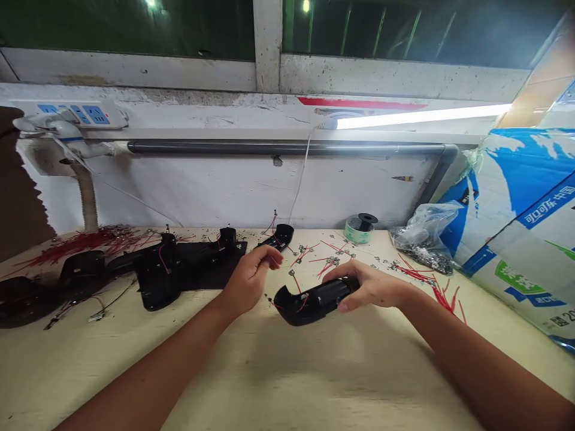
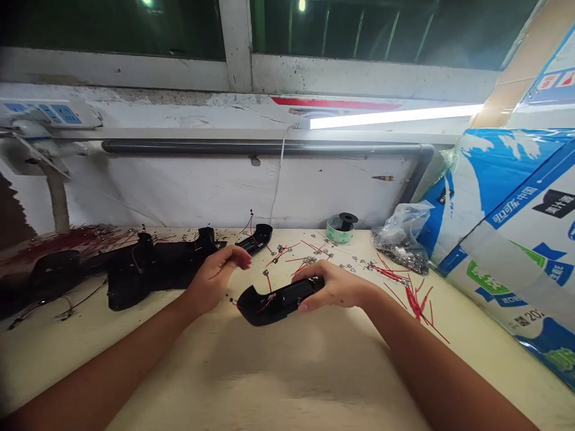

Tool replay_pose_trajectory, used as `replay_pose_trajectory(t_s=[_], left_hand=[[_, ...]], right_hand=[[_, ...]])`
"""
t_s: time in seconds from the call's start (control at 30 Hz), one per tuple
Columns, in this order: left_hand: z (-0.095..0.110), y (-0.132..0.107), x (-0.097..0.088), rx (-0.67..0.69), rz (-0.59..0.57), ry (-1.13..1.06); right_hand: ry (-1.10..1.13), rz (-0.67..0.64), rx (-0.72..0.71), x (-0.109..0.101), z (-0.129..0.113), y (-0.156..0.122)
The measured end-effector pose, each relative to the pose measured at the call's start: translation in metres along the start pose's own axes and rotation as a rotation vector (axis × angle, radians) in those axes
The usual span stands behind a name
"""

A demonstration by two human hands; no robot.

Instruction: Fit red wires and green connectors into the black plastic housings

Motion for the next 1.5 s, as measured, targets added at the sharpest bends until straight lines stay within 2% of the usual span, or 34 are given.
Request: replay_pose_trajectory(t_s=[0.1,0.2,0.3,0.37,0.53,0.73,0.9,1.2,1.33,1.5], left_hand=[[0.007,-0.006,0.01,-0.096,-0.194,-0.118],[0.009,-0.011,0.019,-0.138,-0.381,-0.188],[0.01,-0.014,0.021,-0.138,-0.475,-0.223],[0.01,-0.016,0.022,-0.141,-0.475,-0.202],[0.006,-0.016,0.025,-0.201,-0.406,-0.114],[0.002,-0.015,0.027,-0.2,-0.372,-0.028],[0.003,-0.013,0.024,-0.172,-0.383,0.065],[-0.002,-0.011,0.026,-0.311,-0.399,-0.192],[-0.002,-0.011,0.027,-0.36,-0.371,-0.235],[-0.002,-0.011,0.026,-0.38,-0.384,-0.219]], right_hand=[[0.048,-0.037,-0.017,0.003,0.003,0.002],[0.039,-0.051,-0.036,0.01,0.002,0.005],[0.096,-0.074,-0.019,0.019,-0.003,0.009],[0.144,-0.068,-0.003,0.024,-0.005,0.011],[0.148,0.048,0.07,0.03,-0.001,0.011],[0.078,0.033,0.012,0.035,-0.003,0.012],[-0.018,0.064,0.075,0.034,-0.003,0.008],[-0.074,0.129,0.07,0.031,-0.005,0.005],[-0.175,0.259,0.019,0.024,-0.006,0.003],[0.027,0.388,-0.072,0.024,-0.004,0.005]])
Point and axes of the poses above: each hand's wrist, its own y-axis towards the middle knuckle, its own x-axis out of the palm, z = x × y, the point moved 1 cm from there along y, towards the middle knuckle, and after that the axes turned 8 degrees about -x, right-handed, at the moved point
